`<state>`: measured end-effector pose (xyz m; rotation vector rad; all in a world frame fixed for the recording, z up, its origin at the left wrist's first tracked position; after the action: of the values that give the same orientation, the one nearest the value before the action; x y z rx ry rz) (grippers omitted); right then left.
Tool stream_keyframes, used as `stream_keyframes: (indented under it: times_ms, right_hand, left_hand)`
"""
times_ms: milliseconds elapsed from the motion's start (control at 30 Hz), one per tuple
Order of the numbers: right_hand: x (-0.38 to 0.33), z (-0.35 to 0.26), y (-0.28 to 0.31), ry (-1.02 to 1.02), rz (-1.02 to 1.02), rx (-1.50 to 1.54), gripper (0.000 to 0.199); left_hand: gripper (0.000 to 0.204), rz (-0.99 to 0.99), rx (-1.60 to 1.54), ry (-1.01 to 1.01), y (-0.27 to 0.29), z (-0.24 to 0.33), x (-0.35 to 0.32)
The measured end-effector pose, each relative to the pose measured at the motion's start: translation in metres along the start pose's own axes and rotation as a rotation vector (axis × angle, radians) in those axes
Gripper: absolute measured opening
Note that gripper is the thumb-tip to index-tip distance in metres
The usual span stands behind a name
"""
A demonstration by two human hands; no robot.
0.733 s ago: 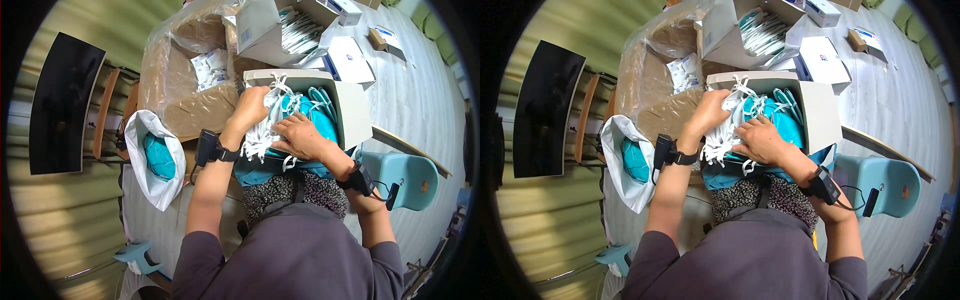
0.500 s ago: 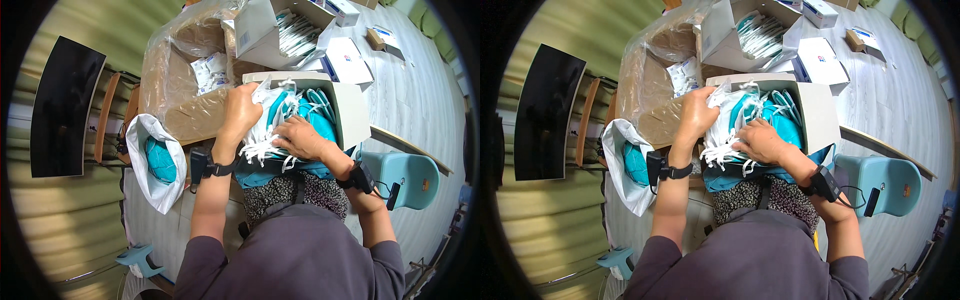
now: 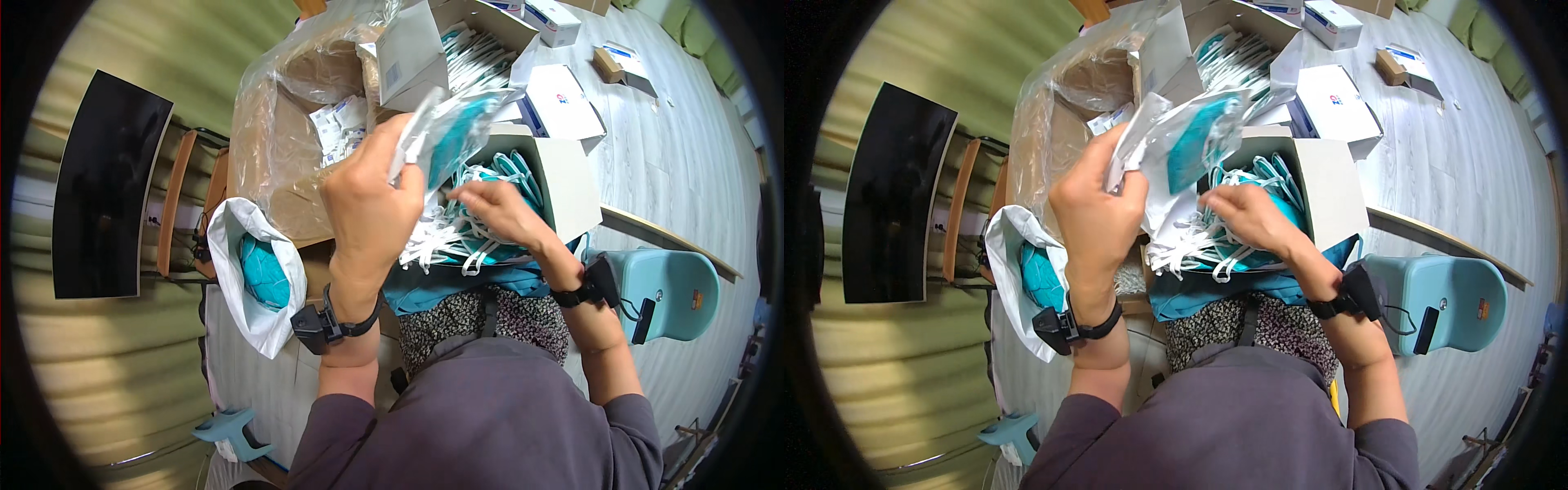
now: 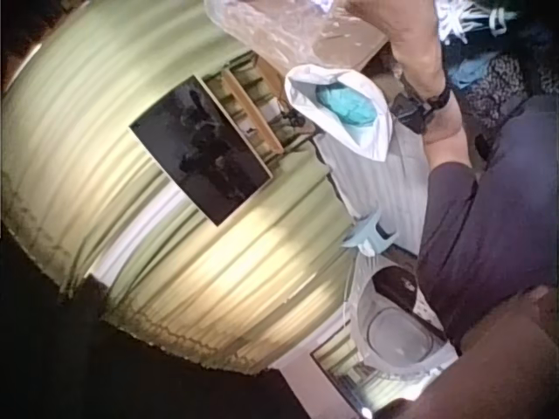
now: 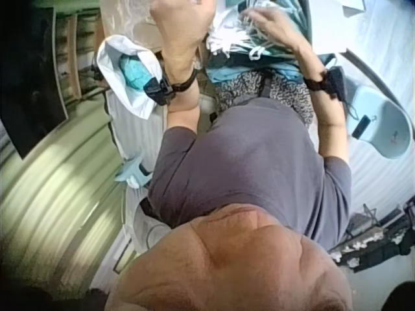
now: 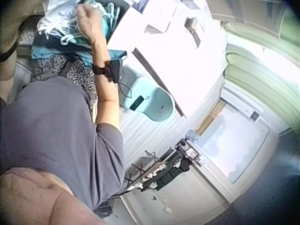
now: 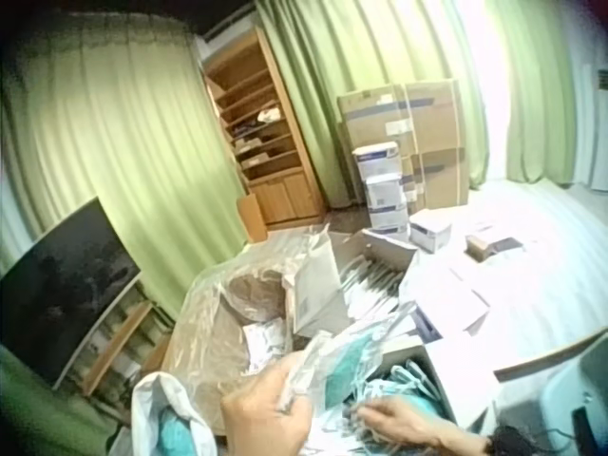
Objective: Sort face masks from large boxes into smaller containers and organize medical supplies.
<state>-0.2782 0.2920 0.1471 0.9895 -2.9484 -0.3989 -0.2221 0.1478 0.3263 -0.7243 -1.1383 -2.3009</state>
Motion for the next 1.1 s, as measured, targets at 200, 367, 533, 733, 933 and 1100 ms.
stream_keyframes:
  times_ms: [200, 367, 533, 733, 933, 1100]
  right_hand:
    - [-0.009, 0.023, 0.073, 0.099, -0.057, 1.597, 0.075]
    - [-0.043, 0.063, 0.137, -0.095, 0.449, 1.002, 0.045]
    - [-0.051, 0.031, 0.129, -0.216, 0.441, 0.649, 0.045]
    - [-0.039, 0.044, 0.124, -0.188, 0.274, 0.555, 0.041]
    - [-0.037, 0.023, 0.127, -0.167, 0.258, 0.503, 0.056]
    - [-0.031, 0.008, 0.121, -0.162, 0.281, 0.276, 0.050]
  left_hand:
    - [0.040, 0.009, -0.007, -0.643, -0.021, 0.043, -0.045]
    - [0.049, -0.292, -0.021, -0.620, -0.079, 0.021, -0.098]
    - [0.062, -0.450, -0.072, -0.458, -0.091, 0.001, -0.110]
    - [0.066, -0.573, -0.049, -0.347, -0.088, 0.001, -0.112]
    - [0.056, -0.562, -0.041, -0.497, -0.085, 0.018, -0.124]
    - [0.057, -0.687, -0.164, -0.597, -0.090, 0.022, -0.138]
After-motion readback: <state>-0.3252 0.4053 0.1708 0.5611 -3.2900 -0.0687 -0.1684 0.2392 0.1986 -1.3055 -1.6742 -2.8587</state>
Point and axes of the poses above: each hand's wrist, its own x-axis towards the middle knuckle, its own y-axis out of the back of the hand, z = x × y, the point moved 8 cm from there along x, towards the middle knuckle, and after that the axes turned 3 degrees about z, right-handed, at the moved point
